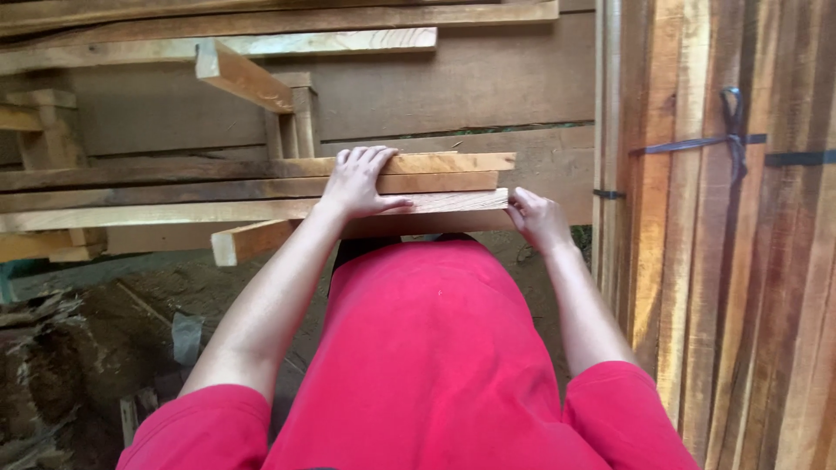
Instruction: Bundling and tying wooden planks together.
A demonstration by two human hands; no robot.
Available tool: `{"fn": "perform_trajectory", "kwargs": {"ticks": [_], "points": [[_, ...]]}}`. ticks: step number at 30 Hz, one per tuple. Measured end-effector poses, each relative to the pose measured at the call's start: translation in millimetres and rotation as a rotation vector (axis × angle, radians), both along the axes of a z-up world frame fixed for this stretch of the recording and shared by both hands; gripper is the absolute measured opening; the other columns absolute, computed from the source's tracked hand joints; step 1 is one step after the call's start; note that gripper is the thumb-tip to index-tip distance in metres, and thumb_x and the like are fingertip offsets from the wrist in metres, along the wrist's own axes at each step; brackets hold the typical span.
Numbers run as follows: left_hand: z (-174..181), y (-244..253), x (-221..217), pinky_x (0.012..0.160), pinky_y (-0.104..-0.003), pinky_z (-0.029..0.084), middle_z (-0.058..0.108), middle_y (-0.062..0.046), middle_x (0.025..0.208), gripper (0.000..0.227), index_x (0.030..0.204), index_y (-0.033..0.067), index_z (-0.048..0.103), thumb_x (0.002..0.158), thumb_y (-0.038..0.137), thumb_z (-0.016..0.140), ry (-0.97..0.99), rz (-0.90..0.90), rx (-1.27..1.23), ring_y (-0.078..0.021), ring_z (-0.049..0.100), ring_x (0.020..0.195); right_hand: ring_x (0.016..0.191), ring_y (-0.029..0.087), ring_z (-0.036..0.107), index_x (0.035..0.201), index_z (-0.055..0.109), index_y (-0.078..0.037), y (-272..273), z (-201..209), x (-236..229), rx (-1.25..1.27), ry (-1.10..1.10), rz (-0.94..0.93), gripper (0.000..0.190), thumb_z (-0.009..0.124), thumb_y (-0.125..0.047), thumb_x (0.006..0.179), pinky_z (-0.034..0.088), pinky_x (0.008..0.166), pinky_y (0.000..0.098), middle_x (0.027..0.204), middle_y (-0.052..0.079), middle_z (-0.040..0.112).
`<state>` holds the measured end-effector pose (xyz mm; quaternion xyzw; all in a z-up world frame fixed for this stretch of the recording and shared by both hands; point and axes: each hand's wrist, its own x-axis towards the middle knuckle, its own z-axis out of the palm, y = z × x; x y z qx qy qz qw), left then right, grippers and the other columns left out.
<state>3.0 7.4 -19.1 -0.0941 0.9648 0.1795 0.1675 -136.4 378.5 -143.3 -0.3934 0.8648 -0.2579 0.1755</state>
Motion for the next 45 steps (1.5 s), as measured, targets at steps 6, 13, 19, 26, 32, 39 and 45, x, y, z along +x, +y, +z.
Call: {"fn": "perform_trajectory", "kwargs": {"ticks": [6, 13, 19, 26, 32, 39, 45], "points": [[2.5, 2.9, 0.0, 0.108, -0.05, 0.036, 0.057, 0.0, 0.142, 0.096, 0.147, 0.0253, 0.05, 0.071, 0.081, 0.071, 0.021, 0.005, -0.011, -0.0248, 0.053, 0.133, 0.102, 0.037, 0.071, 0.129, 0.066, -0.014, -10.8, 57.6, -3.9, -0.173, -0.274, -0.098, 0.052, 0.082, -0.016, 0.08, 0.057, 0.086, 0.0473, 0.126, 0.014, 0.068], [-5.4, -1.0, -2.1, 0.108, -0.05, 0.037, 0.059, 0.0, 0.142, 0.092, 0.146, 0.0256, 0.052, 0.074, 0.079, 0.07, 0.022, 0.018, -0.019, -0.0244, 0.054, 0.133, 0.102, 0.045, 0.069, 0.127, 0.068, -0.002, -27.7, 58.8, 5.7, -0.353, -0.354, -0.173, 0.054, 0.089, -0.017, 0.08, 0.059, 0.082, 0.0494, 0.118, 0.024, 0.069], [-15.7, -1.3, 0.4, 0.107, -0.049, 0.037, 0.06, 0.001, 0.142, 0.09, 0.144, 0.0256, 0.053, 0.075, 0.081, 0.068, 0.032, 0.031, 0.014, -0.0238, 0.055, 0.131, 0.103, 0.044, 0.071, 0.125, 0.071, -0.004, -16.4, 42.3, 1.8, -0.327, -0.345, -0.168, 0.053, 0.09, -0.017, 0.077, 0.061, 0.08, 0.0474, 0.117, 0.023, 0.072], [-16.2, -4.6, 2.2, 0.107, -0.049, 0.036, 0.06, 0.001, 0.141, 0.087, 0.143, 0.026, 0.055, 0.075, 0.078, 0.071, 0.035, 0.047, 0.017, -0.0231, 0.054, 0.132, 0.113, 0.043, 0.067, 0.138, 0.063, -0.001, -23.6, 43.2, 15.9, -0.294, -0.432, -0.281, 0.069, 0.09, -0.024, 0.079, 0.06, 0.086, 0.0473, 0.125, 0.026, 0.069], [-10.2, -1.0, -0.2, 0.106, -0.047, 0.038, 0.06, 0.004, 0.141, 0.091, 0.142, 0.0269, 0.055, 0.069, 0.079, 0.071, -0.003, 0.027, -0.002, -0.0223, 0.056, 0.129, 0.131, 0.047, 0.054, 0.138, 0.059, 0.007, -30.9, 64.2, 22.9, -0.179, -0.418, -0.22, 0.067, 0.081, -0.033, 0.09, 0.042, 0.114, 0.054, 0.137, 0.03, 0.061], [-21.6, -5.3, 0.2, 0.102, -0.045, 0.042, 0.066, 0.005, 0.133, 0.083, 0.134, 0.0258, 0.061, 0.071, 0.079, 0.072, 0.072, 0.05, -0.022, -0.0218, 0.063, 0.12, 0.077, 0.007, 0.061, 0.076, 0.075, -0.027, -46.1, 52.4, -9.8, -0.091, -0.636, -0.456, 0.037, 0.064, -0.049, 0.103, 0.049, 0.078, 0.0313, 0.071, -0.007, 0.068], [-21.6, -7.7, -3.1, 0.101, -0.043, 0.042, 0.068, 0.008, 0.127, 0.08, 0.132, 0.0274, 0.062, 0.073, 0.081, 0.068, 0.153, 0.047, -0.054, -0.0185, 0.064, 0.116, 0.107, 0.025, 0.071, 0.1, 0.082, -0.03, -66.9, 97.5, -18.0, 0.051, -0.609, -0.438, 0.025, 0.067, -0.05, 0.097, 0.053, 0.091, 0.0396, 0.1, -0.002, 0.078]]}}
